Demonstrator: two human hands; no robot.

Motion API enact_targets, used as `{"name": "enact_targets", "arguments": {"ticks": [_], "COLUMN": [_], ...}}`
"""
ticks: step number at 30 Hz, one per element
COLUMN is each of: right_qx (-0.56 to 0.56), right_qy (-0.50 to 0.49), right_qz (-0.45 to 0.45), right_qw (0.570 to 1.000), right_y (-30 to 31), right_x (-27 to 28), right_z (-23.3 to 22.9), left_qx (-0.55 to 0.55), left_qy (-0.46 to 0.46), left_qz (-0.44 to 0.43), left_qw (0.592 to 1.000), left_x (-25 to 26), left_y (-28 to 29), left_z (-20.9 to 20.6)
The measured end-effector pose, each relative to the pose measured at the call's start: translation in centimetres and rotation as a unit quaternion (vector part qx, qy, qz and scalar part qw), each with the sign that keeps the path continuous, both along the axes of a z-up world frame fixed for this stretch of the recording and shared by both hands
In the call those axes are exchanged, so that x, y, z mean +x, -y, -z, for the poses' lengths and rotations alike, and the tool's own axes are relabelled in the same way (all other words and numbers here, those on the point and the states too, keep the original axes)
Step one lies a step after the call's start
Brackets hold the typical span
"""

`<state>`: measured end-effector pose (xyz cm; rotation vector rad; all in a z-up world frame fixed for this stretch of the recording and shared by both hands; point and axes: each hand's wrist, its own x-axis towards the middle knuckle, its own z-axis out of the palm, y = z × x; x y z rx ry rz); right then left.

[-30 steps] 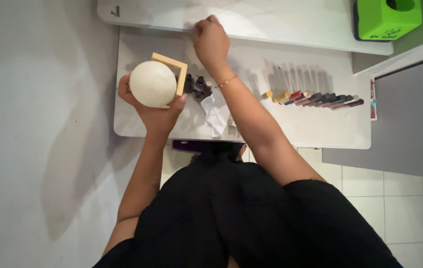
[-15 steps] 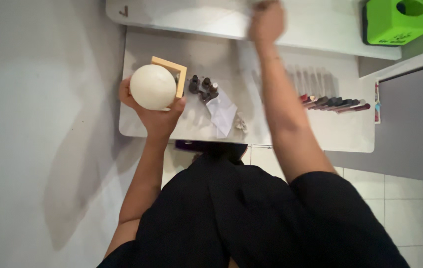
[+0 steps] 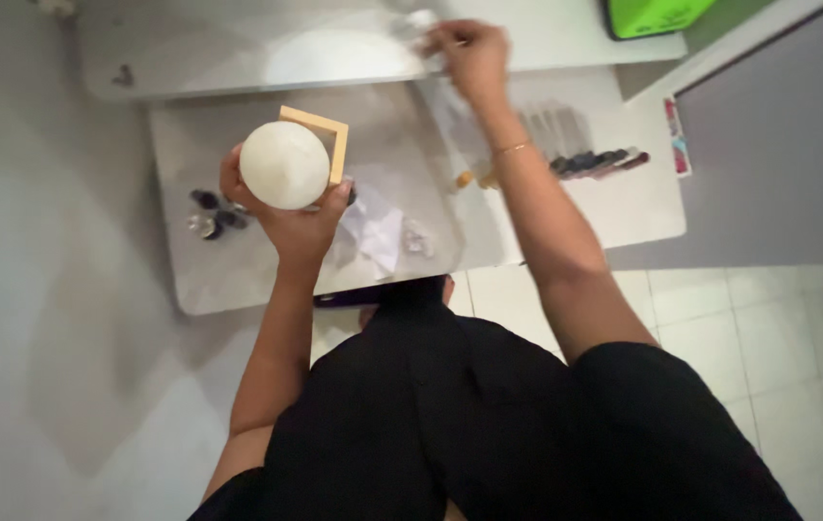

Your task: The person wipes a white vanity shelf and countertop with a tissue, moving nail polish bottles and lipsticks aside to clean underneath. They continue wiping the surface and then return the cosmetic items to the shelf.

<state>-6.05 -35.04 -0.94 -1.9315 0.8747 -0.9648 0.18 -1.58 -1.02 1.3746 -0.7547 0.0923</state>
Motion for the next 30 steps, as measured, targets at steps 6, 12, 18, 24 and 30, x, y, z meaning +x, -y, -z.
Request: {"name": "enact_targets", "arguments": {"ticks": [6, 12, 18, 24, 30], "right_qx": [-0.204, -0.123, 0.000, -0.024, 0.000], "right_qy": [-0.129, -0.096, -0.077, -0.015, -0.014], "right_qz": [0.180, 0.099, -0.100, -0.069, -0.044], "right_qw": [0.954, 0.983, 0.992, 0.997, 0.999], "right_y": [10.4, 3.8, -2.7, 4.5, 9.2], "right_x": [-11.8, -4.7, -1.3, -8.0, -14.9], "right_z": [0.4, 2.3, 0.5, -3.8, -3.8], "left_qx": [-0.021, -0.027, 0.015, 0.022, -0.041], "left_qy": [-0.006, 0.012, 0.061, 0.080, 0.217], "left_qz": [0.059, 0.056, 0.026, 0.014, 0.074], "left_qw": [0.998, 0.998, 0.998, 0.996, 0.972], "left_x": [-2.8, -4.6, -5.5, -6.7, -8.7], "left_y": [4.8, 8.2, 10.2, 14.4, 24.3], "left_z": [-0.4, -0.7, -1.4, -5.9, -14.6]}}
